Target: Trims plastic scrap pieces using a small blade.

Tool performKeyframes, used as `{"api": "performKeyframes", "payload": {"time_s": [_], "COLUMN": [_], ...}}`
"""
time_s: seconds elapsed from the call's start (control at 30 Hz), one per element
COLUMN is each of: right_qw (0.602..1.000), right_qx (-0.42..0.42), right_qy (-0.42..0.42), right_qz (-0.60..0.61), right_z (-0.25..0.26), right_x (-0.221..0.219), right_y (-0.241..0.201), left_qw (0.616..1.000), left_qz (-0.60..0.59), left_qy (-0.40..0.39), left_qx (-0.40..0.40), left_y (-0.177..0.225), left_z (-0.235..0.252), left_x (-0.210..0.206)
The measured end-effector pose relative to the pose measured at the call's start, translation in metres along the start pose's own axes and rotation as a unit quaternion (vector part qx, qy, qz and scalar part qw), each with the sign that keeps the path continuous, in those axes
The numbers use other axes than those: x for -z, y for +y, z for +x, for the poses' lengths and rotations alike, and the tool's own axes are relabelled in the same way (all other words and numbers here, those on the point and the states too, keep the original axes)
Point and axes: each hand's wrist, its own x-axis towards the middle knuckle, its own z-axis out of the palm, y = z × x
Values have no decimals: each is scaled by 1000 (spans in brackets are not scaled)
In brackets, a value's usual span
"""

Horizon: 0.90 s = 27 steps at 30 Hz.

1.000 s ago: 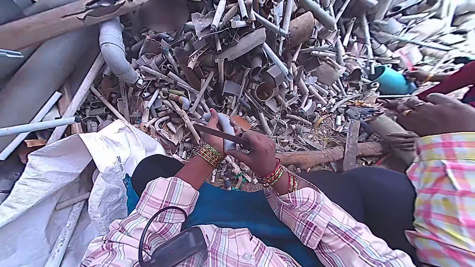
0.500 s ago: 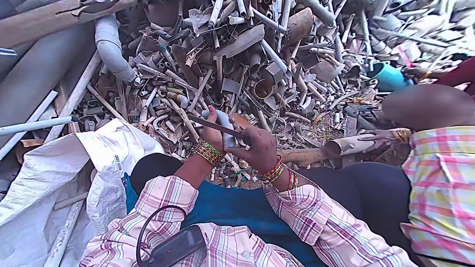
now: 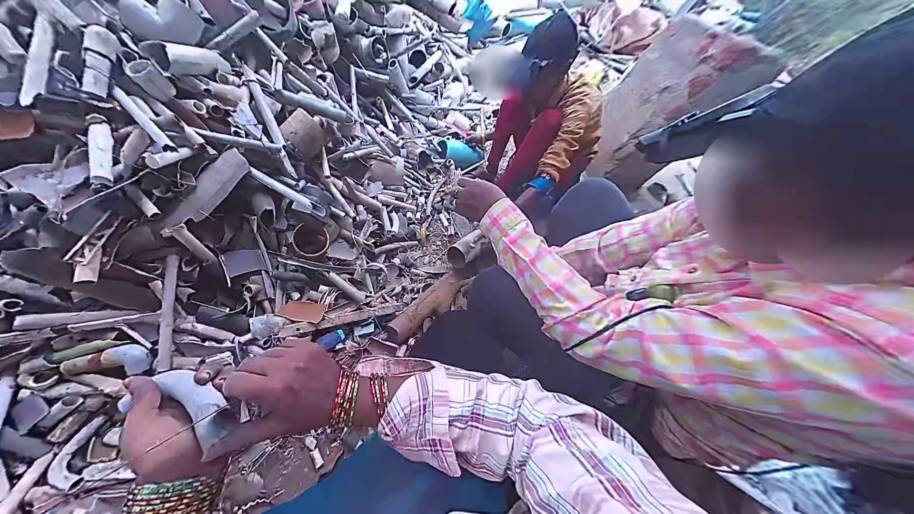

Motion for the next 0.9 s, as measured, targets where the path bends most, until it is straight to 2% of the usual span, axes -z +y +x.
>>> {"api": "performKeyframes", "payload": {"time_s": [0.07, 0.1, 0.13, 0.17, 0.27, 0.4, 0.5, 0.6, 0.67, 0.73, 0.83, 0.9], "right_qw": [999, 999, 999, 999, 998, 998, 995, 995, 995, 994, 987, 979], "right_qx": [-20, -19, -18, -17, -18, 17, 32, 29, 26, 16, -7, -33], "right_qy": [-36, -36, -35, -35, -52, -63, -83, -56, -43, -75, -152, -198], "right_qz": [18, 27, 33, 33, 14, 5, -45, -81, -88, -73, -55, -29], "right_z": [0, -1, -1, -2, -3, -3, -3, -1, -1, 0, 1, 5], "right_x": [0, -2, -3, -4, -2, -4, 3, 2, -2, -3, -1, 1], "right_y": [-1, 0, 0, -1, -1, -7, -5, -7, -4, -2, -2, 1], "left_qw": [999, 995, 993, 995, 999, 998, 999, 995, 993, 992, 981, 976], "left_qz": [-15, -31, -38, -37, 22, 26, 40, 45, 35, 69, 128, 158], "left_qy": [-47, -78, -83, -63, 22, 57, 24, 91, 107, 106, 146, 145], "left_qx": [17, 50, 68, 70, 12, 30, 25, 19, 23, 25, -6, -32], "left_y": [-3, -1, 0, 1, 0, 5, 2, 4, 4, 4, -5, -12], "left_z": [12, 17, 18, 12, -5, -4, 1, -4, -1, 1, 5, 15], "left_x": [31, 42, 43, 33, -12, -8, -3, -24, -26, -24, -23, -4]}}
